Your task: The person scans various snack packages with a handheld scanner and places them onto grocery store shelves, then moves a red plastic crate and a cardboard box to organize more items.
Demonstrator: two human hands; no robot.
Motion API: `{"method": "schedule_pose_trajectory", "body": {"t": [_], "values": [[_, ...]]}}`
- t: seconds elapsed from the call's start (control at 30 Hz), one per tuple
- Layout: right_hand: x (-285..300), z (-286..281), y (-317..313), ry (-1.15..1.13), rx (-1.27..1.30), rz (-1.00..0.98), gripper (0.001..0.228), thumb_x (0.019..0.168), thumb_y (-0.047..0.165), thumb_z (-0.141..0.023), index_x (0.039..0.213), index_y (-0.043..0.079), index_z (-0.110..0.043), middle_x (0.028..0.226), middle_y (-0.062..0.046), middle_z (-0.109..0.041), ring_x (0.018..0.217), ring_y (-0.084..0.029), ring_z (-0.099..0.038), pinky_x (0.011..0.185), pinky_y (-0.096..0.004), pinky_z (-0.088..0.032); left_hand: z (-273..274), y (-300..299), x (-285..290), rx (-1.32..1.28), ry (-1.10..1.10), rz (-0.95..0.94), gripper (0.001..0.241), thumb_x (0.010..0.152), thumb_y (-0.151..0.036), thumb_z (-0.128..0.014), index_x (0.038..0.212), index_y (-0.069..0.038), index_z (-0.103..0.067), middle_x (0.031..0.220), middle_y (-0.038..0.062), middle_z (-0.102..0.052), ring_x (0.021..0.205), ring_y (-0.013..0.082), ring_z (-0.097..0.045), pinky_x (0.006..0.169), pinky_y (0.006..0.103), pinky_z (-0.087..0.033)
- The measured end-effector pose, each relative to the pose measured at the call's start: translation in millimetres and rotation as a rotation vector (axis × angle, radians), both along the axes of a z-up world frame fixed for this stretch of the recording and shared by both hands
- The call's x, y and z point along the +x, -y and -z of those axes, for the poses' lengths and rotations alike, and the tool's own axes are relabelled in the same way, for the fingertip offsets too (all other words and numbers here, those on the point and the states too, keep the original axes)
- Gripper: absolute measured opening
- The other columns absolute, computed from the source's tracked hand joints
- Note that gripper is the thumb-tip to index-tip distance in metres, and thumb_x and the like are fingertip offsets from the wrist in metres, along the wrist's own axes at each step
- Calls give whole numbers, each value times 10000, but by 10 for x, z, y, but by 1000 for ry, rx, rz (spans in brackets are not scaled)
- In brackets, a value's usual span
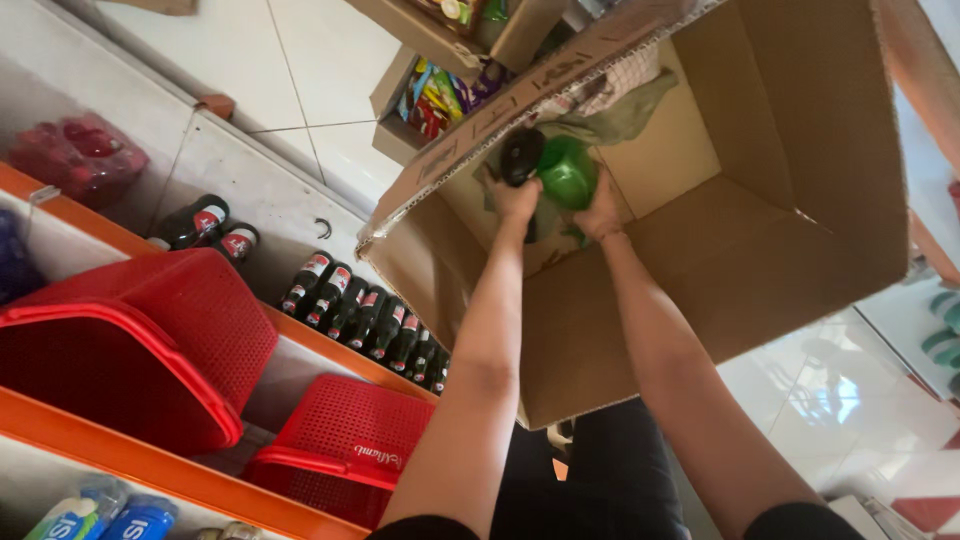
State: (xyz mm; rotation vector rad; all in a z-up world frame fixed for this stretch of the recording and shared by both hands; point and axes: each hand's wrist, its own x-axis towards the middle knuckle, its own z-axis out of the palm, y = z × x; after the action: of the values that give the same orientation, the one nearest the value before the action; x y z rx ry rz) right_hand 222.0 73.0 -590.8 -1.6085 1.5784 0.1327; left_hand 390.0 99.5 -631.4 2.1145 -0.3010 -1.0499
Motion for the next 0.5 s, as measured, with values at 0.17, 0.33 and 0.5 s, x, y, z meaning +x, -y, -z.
{"method": "schedule_pose_trajectory", "body": {"t": [0.17, 0.33, 0.5], "values": [[-199, -7, -208, 189, 106, 185, 580, 809, 75, -806, 1358, 67, -622, 1225, -195, -738, 1149, -317, -711, 994, -411, -548, 144, -5, -59, 39, 61, 117, 441, 649, -200, -829, 1071, -77, -787, 1606, 372, -194, 1520, 459, -104, 1211, 410, -241], [-342, -64, 56, 295, -174, 293, 595, 813, 12, -693, 1385, -37, -538, 1171, -229, -710, 1120, -348, -709, 985, -389, -550, 73, -59, 27, 88, 68, 267, 397, 755, -204, -793, 1145, -134, -819, 1465, 205, -536, 1625, 443, -83, 1331, 412, -188], [-255, -16, 946, 17, -319, -253, 776, 593, -52, -820, 1332, 53, -611, 1569, -383, -148, 1244, -549, -547, 1034, -446, -523, -193, -38, -29, -34, 84, 394, 420, 695, -209, -828, 1085, -66, -770, 1611, 269, -240, 1539, 389, -181, 1226, 398, -254]]}}
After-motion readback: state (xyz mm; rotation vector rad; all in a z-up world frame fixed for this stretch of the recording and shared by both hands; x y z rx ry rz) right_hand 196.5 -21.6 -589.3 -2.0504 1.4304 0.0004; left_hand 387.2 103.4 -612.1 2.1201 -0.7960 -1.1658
